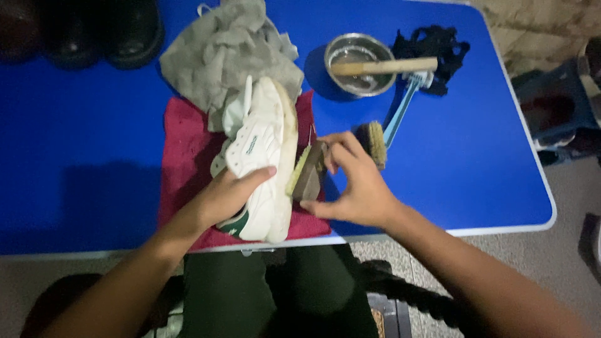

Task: Cleaning a white sneaker using brushes and a cleaning solution at a service counter.

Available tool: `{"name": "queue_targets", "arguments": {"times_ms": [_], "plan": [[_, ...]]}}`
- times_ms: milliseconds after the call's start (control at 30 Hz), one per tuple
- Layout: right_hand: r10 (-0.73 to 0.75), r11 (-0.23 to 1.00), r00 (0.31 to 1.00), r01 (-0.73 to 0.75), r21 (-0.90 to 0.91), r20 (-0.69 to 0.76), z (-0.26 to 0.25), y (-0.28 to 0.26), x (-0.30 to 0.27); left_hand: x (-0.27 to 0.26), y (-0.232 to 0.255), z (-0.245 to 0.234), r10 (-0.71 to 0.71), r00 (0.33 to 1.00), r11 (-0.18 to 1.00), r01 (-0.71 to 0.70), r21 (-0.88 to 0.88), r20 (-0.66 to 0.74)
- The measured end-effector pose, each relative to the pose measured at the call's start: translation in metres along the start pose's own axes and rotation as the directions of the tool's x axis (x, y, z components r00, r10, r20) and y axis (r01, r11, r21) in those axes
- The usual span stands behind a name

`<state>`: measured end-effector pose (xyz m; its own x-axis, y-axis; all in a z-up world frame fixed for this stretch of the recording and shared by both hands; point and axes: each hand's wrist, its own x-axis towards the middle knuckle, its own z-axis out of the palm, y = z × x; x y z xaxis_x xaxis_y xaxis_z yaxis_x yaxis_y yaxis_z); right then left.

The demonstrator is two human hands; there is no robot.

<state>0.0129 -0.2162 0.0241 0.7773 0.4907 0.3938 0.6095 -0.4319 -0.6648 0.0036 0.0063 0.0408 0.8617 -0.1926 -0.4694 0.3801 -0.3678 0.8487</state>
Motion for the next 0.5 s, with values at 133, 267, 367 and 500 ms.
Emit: {"name": "queue_targets", "arguments": {"times_ms": [133,267,367,500], "plan": [[0.075,0.989,0.997,-0.078,0.122,0.028,0.001,0.004,-0.003,-0.006,0.001,0.0,0.116,0.993,0.99,-0.113,-0.087,0.027],[0.308,0.801,0.948,-0.306,0.516,0.083,0.013,0.018,-0.002,-0.003,-0.009,-0.003,0.312,0.949,0.934,-0.298,-0.194,0.044],[0.49,0.618,0.864,-0.438,0.653,0.115,0.021,0.01,-0.001,0.001,-0.014,-0.003,0.344,0.937,0.924,-0.327,-0.2,0.057],[0.553,0.63,0.832,-0.454,0.63,0.046,0.035,0.029,-0.012,0.004,-0.018,-0.004,0.255,0.966,0.958,-0.247,-0.145,0.038]]}}
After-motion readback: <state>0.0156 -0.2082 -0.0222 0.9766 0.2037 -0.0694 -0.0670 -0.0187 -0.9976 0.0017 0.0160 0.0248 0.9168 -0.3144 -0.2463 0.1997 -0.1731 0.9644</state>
